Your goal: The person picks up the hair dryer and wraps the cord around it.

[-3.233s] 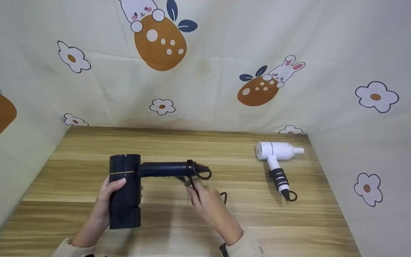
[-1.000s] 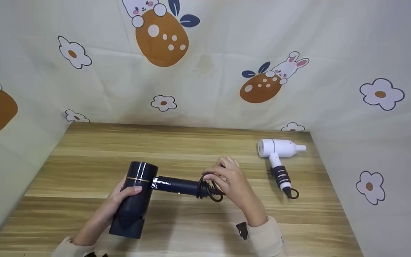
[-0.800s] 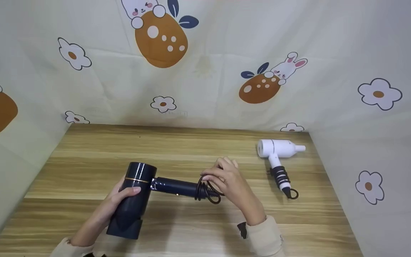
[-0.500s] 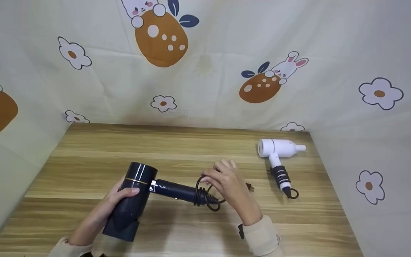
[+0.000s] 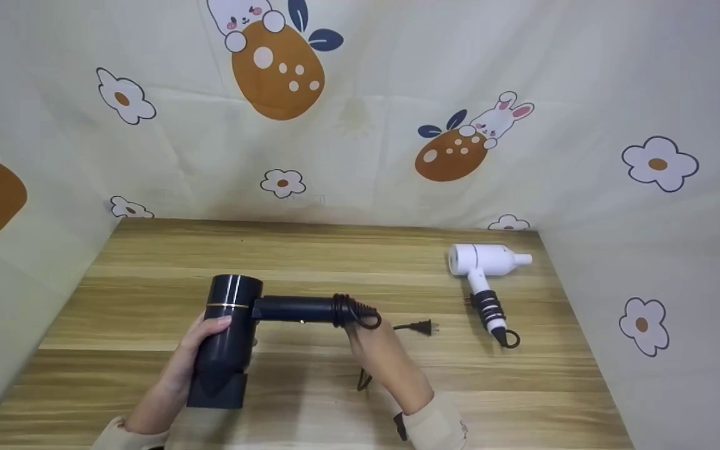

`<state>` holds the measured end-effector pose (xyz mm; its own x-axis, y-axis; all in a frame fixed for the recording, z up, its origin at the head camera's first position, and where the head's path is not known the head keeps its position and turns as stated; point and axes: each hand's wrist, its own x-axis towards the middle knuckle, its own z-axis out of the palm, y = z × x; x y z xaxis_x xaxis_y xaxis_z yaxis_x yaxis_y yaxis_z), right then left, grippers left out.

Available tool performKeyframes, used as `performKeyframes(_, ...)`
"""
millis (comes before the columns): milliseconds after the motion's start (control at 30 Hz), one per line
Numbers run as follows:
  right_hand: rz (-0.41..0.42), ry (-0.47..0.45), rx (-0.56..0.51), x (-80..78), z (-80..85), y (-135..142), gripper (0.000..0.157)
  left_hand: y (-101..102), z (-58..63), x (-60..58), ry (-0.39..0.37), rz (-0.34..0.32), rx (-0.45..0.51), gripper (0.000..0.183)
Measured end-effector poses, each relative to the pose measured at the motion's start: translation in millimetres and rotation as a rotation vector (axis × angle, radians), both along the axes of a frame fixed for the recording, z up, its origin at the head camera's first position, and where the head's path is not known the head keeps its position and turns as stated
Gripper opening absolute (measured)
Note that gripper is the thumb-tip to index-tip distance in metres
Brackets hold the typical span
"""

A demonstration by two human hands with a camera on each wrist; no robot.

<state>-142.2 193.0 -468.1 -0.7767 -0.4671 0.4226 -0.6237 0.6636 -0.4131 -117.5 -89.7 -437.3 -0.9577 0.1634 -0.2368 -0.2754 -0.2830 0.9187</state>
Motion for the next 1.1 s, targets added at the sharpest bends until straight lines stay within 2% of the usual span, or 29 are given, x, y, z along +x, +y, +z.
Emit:
performKeyframes(67, 0.021, -0.072, 0.005, 4.4, -2.5, -6.5, 0.024, 1.0, 1.2, 0.1, -0.006, 0.041, 0.026, 0.049)
performKeyframes(100, 0.016, -0.133, -0.051, 6.3, -2.8, -10.0, 0.019, 1.5, 1.9, 0.3, -0.008, 0.058, 0.035, 0.048)
performKeyframes(133, 0.046, -0.135, -0.079, 6.8, -3.0, -12.3, 0.016, 1.9, 2.9, 0.1, -0.006, 0.074, 0.042, 0.047)
performKeyframes(200, 0.070, -0.096, -0.113, 9.8, -3.3, -14.5, 0.014, 2.3, 4.1, -0.1, -0.006, 0.097, 0.042, 0.047)
performKeyframes(333, 0.073, 0.058, -0.124, 14.7, 1.4, -15.3, 0.014, 2.1, 4.5, -1.4, -0.002, 0.133, 0.037, 0.045)
performKeyframes(467, 0.054, 0.205, -0.062, 18.5, 11.4, -13.9, 0.007, 1.4, 2.8, -3.8, 0.016, 0.148, 0.030, 0.044)
performKeyframes(667, 0.082, 0.360, -0.020, 23.0, 29.2, -6.2, 0.016, -0.3, -1.9, -5.2, 0.015, 0.172, -0.035, 0.048)
performKeyframes(900, 0.124, 0.446, -0.034, 21.0, 45.7, 1.0, 0.013, 2.0, -2.3, -4.6, 0.052, 0.158, -0.116, 0.053)
performKeyframes(1100, 0.124, 0.449, -0.025, 17.1, 53.4, 4.7, 0.009, 7.9, -2.0, -2.9, 0.099, 0.128, -0.183, 0.056)
